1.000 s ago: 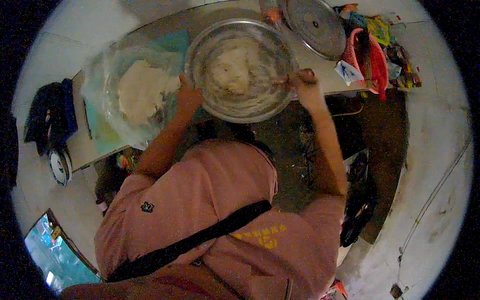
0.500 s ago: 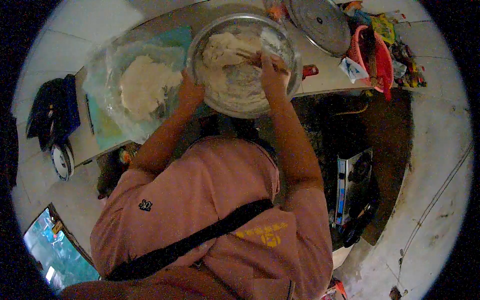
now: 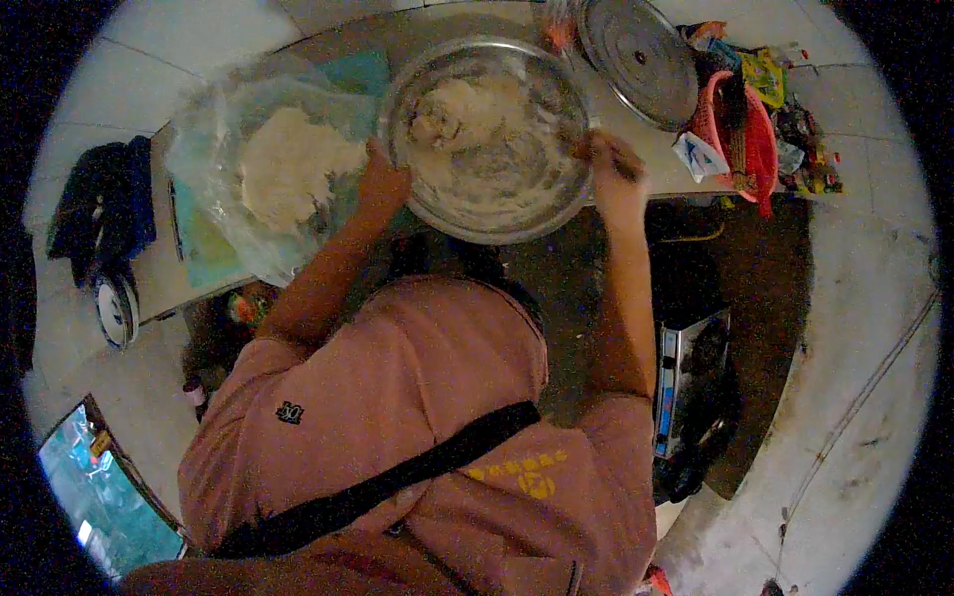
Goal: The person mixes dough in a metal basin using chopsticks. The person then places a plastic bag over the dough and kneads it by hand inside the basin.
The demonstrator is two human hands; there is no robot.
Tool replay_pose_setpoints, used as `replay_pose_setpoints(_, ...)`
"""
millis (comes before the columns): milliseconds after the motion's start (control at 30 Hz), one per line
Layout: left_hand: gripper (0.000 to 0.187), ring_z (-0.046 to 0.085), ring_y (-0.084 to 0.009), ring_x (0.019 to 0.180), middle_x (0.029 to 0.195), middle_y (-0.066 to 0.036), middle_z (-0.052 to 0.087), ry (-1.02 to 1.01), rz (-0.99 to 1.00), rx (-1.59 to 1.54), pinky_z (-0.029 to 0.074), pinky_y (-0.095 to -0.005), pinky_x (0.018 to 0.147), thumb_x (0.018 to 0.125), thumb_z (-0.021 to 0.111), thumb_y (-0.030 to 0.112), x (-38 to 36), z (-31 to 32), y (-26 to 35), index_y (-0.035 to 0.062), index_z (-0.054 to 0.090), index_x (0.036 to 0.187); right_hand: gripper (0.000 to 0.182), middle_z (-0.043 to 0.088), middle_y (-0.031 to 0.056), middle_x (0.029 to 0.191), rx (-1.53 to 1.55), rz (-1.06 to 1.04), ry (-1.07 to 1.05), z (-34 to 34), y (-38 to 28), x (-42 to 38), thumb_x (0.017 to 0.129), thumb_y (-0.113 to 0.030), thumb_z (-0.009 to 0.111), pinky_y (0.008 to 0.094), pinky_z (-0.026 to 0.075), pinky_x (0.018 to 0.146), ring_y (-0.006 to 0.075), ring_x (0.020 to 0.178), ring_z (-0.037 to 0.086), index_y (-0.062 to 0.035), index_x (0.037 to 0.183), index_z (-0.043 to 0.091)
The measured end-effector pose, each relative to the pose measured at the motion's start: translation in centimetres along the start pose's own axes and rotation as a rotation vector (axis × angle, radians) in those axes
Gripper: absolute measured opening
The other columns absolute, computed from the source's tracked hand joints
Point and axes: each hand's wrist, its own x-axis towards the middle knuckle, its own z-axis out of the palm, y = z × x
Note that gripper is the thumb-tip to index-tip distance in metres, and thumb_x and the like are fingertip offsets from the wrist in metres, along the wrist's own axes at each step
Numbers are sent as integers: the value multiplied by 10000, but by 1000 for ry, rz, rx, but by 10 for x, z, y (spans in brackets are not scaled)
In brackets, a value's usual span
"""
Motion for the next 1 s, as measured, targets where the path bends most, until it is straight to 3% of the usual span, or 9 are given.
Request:
replay_pose_setpoints(133, 736, 540, -416, 854, 974, -288, 535, 58, 91, 10, 424, -458, 745, 725, 527, 219, 7, 15, -15, -57, 138, 1286, 253, 602, 136, 824, -49, 86, 38, 9, 55, 12, 848, -130, 483, 304, 499, 681, 211, 733, 608, 87, 970, 529)
replay_pose_setpoints(233, 745, 542, -416, 848, 961, -277, 544, 15, 22, -29, 422, -460, 744, 714, 527, 210, 2, 7, -6, -55, 133, 1288, 260, 599, 138, 852, -10, 182, 95, -1, 71, 18, 845, -140, 491, 299, 500, 672, 212, 754, 605, 71, 996, 519)
replay_pose_setpoints(333, 757, 550, -407, 840, 948, -268, 553, -39, -7, 24, 426, -456, 739, 693, 539, 198, 1, 1, -3, -49, 141, 1288, 275, 592, 142, 903, 415, 370, 142, 9, 73, 33, 846, -175, 497, 314, 495, 708, 220, 800, 598, 54, 995, 528)
replay_pose_setpoints(533, 781, 563, -384, 817, 923, -266, 559, -116, -98, 75, 438, -442, 722, 677, 562, 204, -4, -15, 16, -28, 134, 1288, 308, 586, 124, 965, 476, 364, -182, 64, 81, 59, 858, -208, 504, 314, 448, 822, 215, 889, 576, 47, 1031, 524)
replay_pose_setpoints(633, 761, 566, -393, 791, 885, -255, 571, -82, -97, 39, 446, -449, 691, 692, 558, 213, -3, -7, 13, -25, 139, 1281, 279, 595, 103, 962, 319, 295, -358, 68, 59, 51, 864, -174, 496, 283, 434, 834, 179, 909, 563, 32, 1046, 541)
replay_pose_setpoints(733, 754, 567, -405, 753, 832, -246, 581, 89, 47, 29, 451, -458, 657, 701, 574, 235, 1, 16, -9, -27, 154, 1270, 244, 607, 86, 946, -16, -30, -591, 58, 42, 34, 869, -150, 482, 265, 420, 834, 153, 908, 555, 8, 1032, 572)
replay_pose_setpoints(833, 764, 563, -414, 751, 824, -253, 578, 140, 74, 12, 448, -466, 662, 697, 594, 249, 2, 18, -11, -30, 162, 1263, 220, 615, 67, 922, -100, -109, -730, 39, 0, 11, 870, -143, 479, 256, 414, 823, 143, 896, 555, -2, 988, 600)
replay_pose_setpoints(933, 791, 556, -417, 795, 869, -275, 565, 75, 24, -6, 444, -464, 696, 684, 614, 272, 0, 11, -7, -34, 166, 1260, 209, 617, 74, 907, -336, -22, -672, 14, -56, -19, 859, -113, 486, 260, 418, 804, 151, 877, 558, 9, 992, 592)
replay_pose_setpoints(1000, 777, 552, -416, 821, 901, -285, 554, 15, -39, -1, 441, -461, 718, 685, 603, 261, -5, 0, 4, -32, 170, 1260, 198, 617, 81, 890, -339, -14, -698, -9, -59, -37, 846, -85, 491, 266, 424, 786, 148, 868, 557, 5, 996, 585)
